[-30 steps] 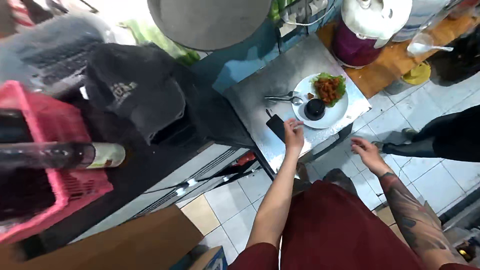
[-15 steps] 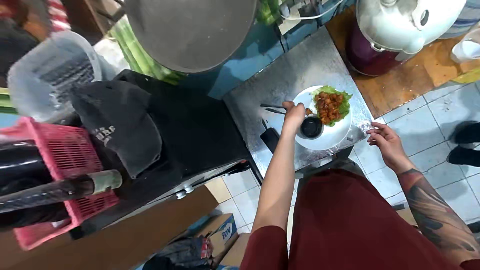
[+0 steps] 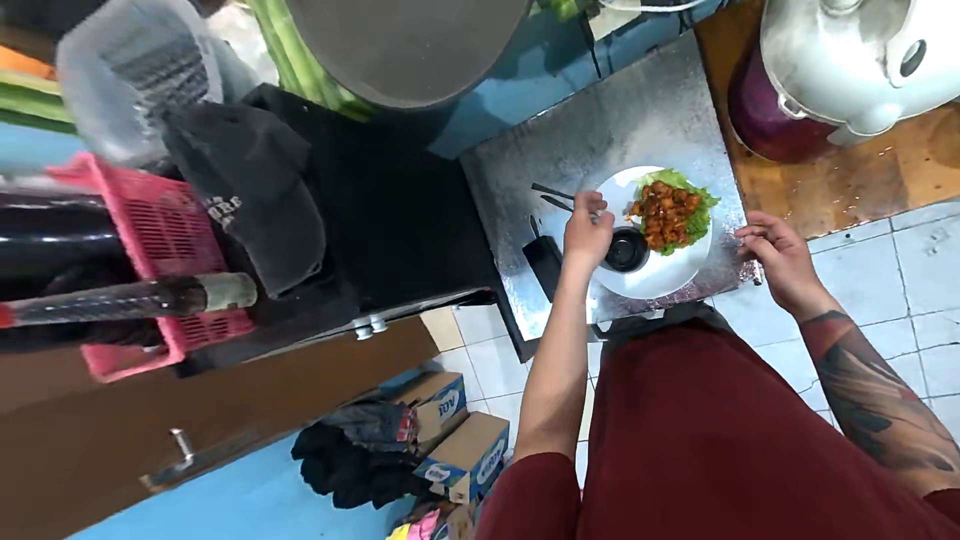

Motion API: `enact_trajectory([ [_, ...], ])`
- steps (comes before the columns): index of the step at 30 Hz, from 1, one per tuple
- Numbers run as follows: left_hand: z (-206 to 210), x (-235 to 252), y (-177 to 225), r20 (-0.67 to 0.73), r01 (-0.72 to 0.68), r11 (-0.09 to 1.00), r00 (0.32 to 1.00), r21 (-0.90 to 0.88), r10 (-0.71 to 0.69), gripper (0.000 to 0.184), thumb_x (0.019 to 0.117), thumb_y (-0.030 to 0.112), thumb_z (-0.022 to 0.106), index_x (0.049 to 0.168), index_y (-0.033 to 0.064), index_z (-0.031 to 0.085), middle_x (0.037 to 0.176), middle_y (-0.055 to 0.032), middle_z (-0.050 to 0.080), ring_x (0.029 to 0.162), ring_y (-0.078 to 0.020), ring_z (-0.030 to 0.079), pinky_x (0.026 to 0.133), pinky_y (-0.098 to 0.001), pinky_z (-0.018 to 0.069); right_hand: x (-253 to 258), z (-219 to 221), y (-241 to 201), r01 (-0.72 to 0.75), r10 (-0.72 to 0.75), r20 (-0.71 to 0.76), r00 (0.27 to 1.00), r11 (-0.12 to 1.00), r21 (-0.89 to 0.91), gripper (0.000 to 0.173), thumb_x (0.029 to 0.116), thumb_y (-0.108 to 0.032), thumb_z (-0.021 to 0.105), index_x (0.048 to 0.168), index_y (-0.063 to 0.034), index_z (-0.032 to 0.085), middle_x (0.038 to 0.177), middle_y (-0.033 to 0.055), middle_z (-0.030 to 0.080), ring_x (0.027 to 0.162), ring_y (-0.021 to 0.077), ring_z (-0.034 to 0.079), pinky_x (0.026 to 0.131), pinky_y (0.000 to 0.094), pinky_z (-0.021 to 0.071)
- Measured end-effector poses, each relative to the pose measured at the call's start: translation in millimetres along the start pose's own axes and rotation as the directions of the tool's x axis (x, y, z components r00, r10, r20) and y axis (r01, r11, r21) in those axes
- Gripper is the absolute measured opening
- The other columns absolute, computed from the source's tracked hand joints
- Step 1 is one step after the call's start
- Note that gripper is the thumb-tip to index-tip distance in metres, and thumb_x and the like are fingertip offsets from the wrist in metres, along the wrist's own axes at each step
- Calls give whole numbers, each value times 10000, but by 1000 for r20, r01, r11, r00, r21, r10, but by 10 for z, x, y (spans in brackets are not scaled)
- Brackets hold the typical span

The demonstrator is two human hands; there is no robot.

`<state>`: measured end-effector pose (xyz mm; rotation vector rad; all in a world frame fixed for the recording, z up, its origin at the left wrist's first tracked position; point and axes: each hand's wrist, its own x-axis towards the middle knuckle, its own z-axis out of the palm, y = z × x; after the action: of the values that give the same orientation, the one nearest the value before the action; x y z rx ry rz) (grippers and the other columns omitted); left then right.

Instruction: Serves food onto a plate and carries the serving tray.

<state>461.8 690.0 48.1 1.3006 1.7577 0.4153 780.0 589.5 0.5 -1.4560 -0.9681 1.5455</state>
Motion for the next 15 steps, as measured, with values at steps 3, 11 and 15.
enact_trajectory([
  [3, 107, -449, -65, -50, -100, 960, 992, 260, 117, 634, 904, 389, 742, 1396, 39, 552, 1344, -188, 611, 1229, -362, 588, 1019, -564, 499, 13, -2, 13, 2, -2, 6, 1000, 1000, -3, 420, 1057, -158, 507, 1476, -161, 473, 1210, 34, 659, 910, 151, 662, 831, 356, 571],
  [11, 625, -505, -381, -18, -102, 865, 992, 491, 127, 1077, 743, 381, 911, 1595, 109, 310, 1600, -205, 361, 1487, -365, 353, 1177, -483, 395, -59, 25, 153, -12, 12, 10, 1000, 1000, -12, 470, 1040, -165, 535, 1501, -190, 451, 1244, 29, 658, 898, 161, 661, 787, 351, 568],
  [15, 643, -463, -372, -25, -66, 859, 995, 508, 92, 1063, 753, 415, 903, 1589, 114, 319, 1589, -197, 385, 1461, -375, 395, 1134, -506, 442, -91, 11, 188, -16, 16, 12, 1000, 1000, -12, 467, 1037, -164, 532, 1498, -182, 456, 1249, 42, 659, 916, 177, 671, 797, 366, 577],
])
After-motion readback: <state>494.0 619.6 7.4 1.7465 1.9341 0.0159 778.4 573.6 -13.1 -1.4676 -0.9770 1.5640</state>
